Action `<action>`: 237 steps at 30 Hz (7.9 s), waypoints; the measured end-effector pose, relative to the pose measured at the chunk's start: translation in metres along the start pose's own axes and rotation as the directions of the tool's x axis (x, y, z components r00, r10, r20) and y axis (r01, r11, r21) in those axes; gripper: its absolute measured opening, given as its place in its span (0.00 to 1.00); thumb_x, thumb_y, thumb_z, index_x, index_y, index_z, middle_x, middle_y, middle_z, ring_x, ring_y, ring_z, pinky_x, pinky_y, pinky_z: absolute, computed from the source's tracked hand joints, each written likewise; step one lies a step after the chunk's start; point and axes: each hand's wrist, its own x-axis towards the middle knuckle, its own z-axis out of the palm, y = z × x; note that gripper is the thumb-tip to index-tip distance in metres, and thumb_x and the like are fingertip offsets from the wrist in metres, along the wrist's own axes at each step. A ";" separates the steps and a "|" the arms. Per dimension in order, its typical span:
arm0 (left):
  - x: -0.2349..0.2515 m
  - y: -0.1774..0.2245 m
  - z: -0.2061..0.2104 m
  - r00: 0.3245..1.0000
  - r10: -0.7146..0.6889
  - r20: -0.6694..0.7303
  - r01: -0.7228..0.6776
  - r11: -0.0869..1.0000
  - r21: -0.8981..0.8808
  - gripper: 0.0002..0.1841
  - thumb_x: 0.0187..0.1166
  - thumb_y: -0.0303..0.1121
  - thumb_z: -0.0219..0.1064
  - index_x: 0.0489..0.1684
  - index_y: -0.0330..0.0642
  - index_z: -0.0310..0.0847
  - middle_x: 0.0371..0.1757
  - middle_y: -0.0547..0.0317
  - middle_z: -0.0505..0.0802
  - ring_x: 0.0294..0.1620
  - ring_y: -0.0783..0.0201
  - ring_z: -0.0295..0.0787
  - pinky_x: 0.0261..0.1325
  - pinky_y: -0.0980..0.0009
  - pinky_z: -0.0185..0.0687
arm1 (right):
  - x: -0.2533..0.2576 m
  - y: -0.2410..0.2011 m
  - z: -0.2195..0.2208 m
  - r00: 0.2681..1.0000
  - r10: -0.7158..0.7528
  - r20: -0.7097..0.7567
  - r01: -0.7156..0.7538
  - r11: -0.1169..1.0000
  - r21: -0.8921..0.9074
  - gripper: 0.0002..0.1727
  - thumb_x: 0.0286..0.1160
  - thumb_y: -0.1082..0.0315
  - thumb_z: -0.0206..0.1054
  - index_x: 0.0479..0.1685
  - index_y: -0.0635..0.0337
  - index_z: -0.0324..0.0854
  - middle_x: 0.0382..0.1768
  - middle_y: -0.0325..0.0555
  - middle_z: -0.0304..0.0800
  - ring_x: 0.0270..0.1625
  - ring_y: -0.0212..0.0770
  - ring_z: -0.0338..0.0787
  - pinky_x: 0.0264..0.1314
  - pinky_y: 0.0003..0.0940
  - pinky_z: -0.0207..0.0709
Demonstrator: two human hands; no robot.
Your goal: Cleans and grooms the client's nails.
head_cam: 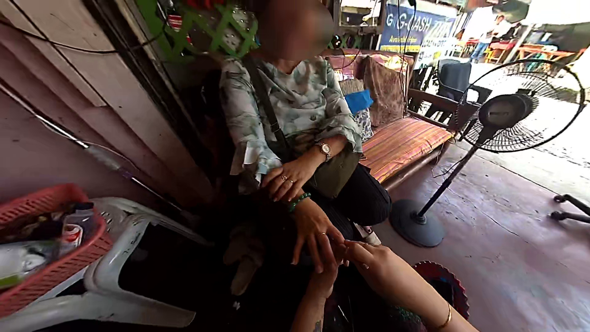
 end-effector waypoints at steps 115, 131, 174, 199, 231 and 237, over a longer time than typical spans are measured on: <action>0.001 0.000 -0.003 0.971 0.008 0.239 0.022 0.992 -0.121 0.13 0.86 0.47 0.63 0.43 0.50 0.88 0.38 0.72 0.92 0.42 0.78 0.87 0.54 0.78 0.82 | -0.027 0.022 0.012 0.919 0.319 -0.230 -0.106 0.764 0.637 0.10 0.64 0.83 0.76 0.33 0.56 0.90 0.42 0.45 0.95 0.49 0.43 0.97 0.55 0.38 0.93; 0.001 -0.001 -0.003 0.974 -0.012 0.224 0.038 0.993 -0.114 0.12 0.86 0.45 0.64 0.44 0.49 0.89 0.36 0.72 0.92 0.40 0.79 0.86 0.50 0.80 0.82 | -0.026 0.017 0.012 0.947 0.168 -0.273 -0.047 0.916 0.399 0.07 0.66 0.83 0.73 0.29 0.62 0.85 0.43 0.49 0.95 0.52 0.41 0.96 0.55 0.34 0.92; 0.004 -0.004 -0.005 0.980 0.017 0.200 0.004 0.995 -0.100 0.13 0.86 0.45 0.63 0.39 0.49 0.89 0.34 0.73 0.91 0.38 0.78 0.86 0.49 0.79 0.82 | -0.010 0.021 -0.012 0.966 0.257 -0.039 -0.190 0.800 0.569 0.05 0.66 0.84 0.72 0.28 0.67 0.87 0.39 0.48 0.95 0.46 0.37 0.96 0.51 0.32 0.92; 0.004 0.000 0.007 0.982 -0.044 0.184 0.055 0.997 -0.057 0.08 0.86 0.33 0.62 0.46 0.48 0.89 0.39 0.74 0.92 0.45 0.81 0.87 0.59 0.79 0.83 | 0.011 0.019 0.009 0.887 0.459 -0.048 -0.134 0.354 0.926 0.10 0.67 0.82 0.75 0.37 0.56 0.87 0.41 0.49 0.93 0.22 0.35 0.88 0.22 0.29 0.87; 0.005 -0.001 0.005 0.980 -0.036 0.197 0.032 0.999 0.024 0.11 0.88 0.30 0.57 0.39 0.45 0.86 0.31 0.72 0.89 0.36 0.79 0.85 0.50 0.80 0.81 | -0.022 -0.002 0.007 0.962 0.093 -0.256 -0.086 0.996 0.038 0.09 0.71 0.80 0.67 0.26 0.63 0.88 0.41 0.51 0.96 0.54 0.38 0.95 0.55 0.26 0.87; 0.006 -0.003 0.003 0.975 -0.013 0.220 0.005 0.999 0.034 0.12 0.89 0.32 0.56 0.38 0.46 0.85 0.31 0.72 0.88 0.36 0.79 0.84 0.49 0.81 0.81 | -0.020 -0.003 0.004 0.951 0.161 -0.262 -0.140 0.985 0.098 0.09 0.69 0.81 0.68 0.22 0.63 0.85 0.41 0.50 0.96 0.52 0.37 0.95 0.54 0.26 0.88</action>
